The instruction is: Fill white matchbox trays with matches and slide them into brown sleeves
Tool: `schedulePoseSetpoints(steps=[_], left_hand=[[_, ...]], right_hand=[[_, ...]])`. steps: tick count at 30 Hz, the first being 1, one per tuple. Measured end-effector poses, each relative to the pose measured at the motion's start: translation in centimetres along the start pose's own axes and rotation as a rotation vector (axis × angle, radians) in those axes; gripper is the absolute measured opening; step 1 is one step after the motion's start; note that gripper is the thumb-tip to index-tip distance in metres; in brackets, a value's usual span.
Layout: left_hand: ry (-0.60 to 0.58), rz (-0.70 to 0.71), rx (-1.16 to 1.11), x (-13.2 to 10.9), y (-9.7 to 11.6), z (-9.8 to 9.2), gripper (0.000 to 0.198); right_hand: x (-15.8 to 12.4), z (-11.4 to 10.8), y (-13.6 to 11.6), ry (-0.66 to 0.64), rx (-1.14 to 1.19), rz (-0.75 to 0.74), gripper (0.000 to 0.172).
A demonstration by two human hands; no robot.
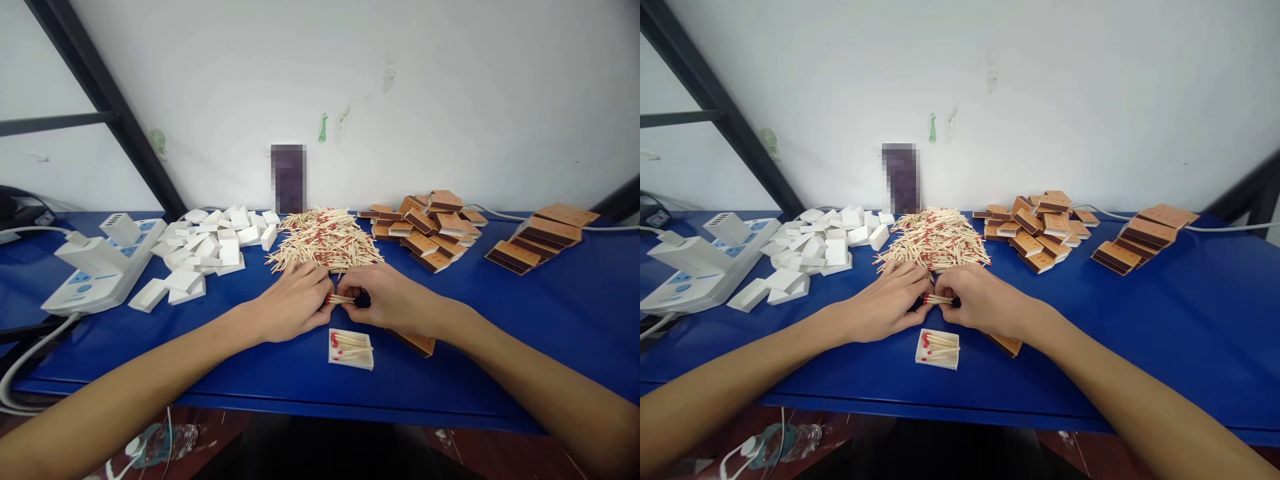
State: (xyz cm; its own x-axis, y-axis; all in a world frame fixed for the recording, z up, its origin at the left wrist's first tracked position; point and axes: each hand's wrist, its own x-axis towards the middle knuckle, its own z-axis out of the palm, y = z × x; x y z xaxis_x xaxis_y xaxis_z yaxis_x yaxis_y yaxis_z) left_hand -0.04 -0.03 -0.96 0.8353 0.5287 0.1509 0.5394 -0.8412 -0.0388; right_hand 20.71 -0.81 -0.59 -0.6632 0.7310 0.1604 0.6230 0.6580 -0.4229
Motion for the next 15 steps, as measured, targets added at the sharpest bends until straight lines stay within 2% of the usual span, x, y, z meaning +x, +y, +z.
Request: schedulePoseSetpoints(steps=[5,10,15], left_hand=[[-0.022,0.009,0.011,0.0,0.1,-0.2,0.02],[0.011,0.036,-0.008,-0.4,0.4,-1.1,0.022],[0.022,0.108,-0.081,-1.2,1.6,-2.1,0.02]], right_hand=[[0.0,0.0,-0.1,0.007,0.019,0.013,0.005],[-0.5,-0.9,-1.0,0.022,0.052,0.024,0.005],[-1.7,-1.9,-2.4,-0.083,0.063,0.053,0.007]])
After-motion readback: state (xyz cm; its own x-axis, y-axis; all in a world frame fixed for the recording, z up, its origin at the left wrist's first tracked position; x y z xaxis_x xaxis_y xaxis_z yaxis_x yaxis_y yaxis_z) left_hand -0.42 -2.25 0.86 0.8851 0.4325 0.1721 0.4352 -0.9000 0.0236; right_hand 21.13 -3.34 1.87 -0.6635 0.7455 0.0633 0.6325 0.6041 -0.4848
